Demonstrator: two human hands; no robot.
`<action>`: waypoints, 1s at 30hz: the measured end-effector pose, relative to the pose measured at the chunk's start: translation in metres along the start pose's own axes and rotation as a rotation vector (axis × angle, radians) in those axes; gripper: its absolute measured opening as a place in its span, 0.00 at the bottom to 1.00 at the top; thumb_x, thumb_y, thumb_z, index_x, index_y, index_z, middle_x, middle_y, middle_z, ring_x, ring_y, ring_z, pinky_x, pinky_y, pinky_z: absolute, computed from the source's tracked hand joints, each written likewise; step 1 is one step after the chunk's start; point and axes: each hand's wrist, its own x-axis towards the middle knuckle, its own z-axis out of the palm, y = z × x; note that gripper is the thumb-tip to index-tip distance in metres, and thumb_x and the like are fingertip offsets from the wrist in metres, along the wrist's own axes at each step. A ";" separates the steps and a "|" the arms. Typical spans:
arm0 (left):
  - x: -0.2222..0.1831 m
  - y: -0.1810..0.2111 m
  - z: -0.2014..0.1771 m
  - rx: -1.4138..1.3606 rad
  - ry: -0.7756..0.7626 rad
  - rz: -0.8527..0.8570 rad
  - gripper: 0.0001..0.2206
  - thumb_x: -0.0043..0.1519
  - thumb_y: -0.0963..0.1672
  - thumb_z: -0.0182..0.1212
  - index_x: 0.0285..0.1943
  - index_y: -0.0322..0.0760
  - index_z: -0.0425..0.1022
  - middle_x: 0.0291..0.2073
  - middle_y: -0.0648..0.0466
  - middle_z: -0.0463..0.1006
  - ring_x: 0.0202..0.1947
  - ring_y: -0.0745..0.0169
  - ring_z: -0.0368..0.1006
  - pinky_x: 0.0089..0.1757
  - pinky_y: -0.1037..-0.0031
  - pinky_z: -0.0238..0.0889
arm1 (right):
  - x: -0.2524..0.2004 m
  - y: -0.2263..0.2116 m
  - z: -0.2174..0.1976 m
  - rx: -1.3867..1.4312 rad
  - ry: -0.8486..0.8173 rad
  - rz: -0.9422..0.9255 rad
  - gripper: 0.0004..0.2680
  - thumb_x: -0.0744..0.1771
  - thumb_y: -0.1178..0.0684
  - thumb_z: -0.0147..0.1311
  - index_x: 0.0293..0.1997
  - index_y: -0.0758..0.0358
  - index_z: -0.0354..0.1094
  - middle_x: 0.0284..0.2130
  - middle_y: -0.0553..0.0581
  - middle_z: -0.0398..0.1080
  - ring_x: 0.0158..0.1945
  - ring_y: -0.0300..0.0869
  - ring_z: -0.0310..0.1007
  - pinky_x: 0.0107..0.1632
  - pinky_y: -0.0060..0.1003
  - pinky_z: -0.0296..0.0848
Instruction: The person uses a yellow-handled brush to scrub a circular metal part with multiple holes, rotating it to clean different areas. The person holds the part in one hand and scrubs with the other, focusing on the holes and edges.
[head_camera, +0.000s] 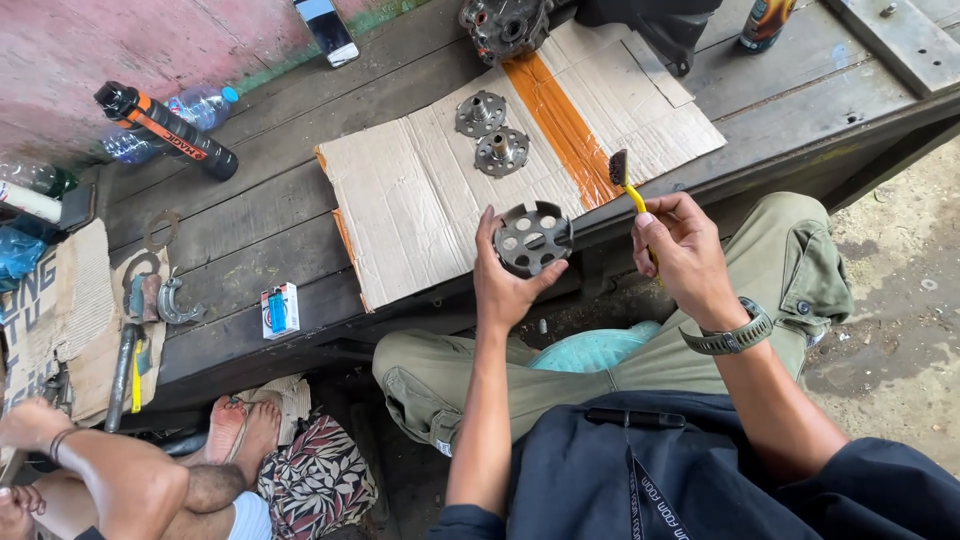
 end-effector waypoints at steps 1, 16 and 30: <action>0.005 -0.005 -0.004 -0.001 0.000 0.000 0.57 0.40 0.55 0.82 0.77 0.38 0.49 0.60 0.43 0.73 0.61 0.38 0.70 0.59 0.48 0.62 | 0.000 0.000 0.001 -0.001 0.000 0.000 0.06 0.72 0.62 0.47 0.55 0.70 0.64 0.25 0.60 0.65 0.18 0.41 0.68 0.27 0.33 0.69; 0.060 -0.030 0.006 0.425 -0.232 -0.060 0.59 0.39 0.62 0.77 0.79 0.46 0.48 0.67 0.48 0.70 0.69 0.51 0.60 0.64 0.56 0.48 | 0.022 0.024 0.013 -0.086 -0.022 0.074 0.06 0.71 0.62 0.48 0.52 0.73 0.63 0.20 0.59 0.65 0.18 0.39 0.66 0.25 0.32 0.66; 0.076 -0.033 0.020 0.409 -0.273 0.102 0.56 0.39 0.61 0.76 0.79 0.47 0.52 0.58 0.50 0.70 0.55 0.52 0.66 0.55 0.58 0.55 | 0.032 0.028 0.010 -0.124 0.000 0.116 0.07 0.72 0.61 0.48 0.54 0.75 0.63 0.23 0.61 0.66 0.19 0.41 0.68 0.27 0.34 0.68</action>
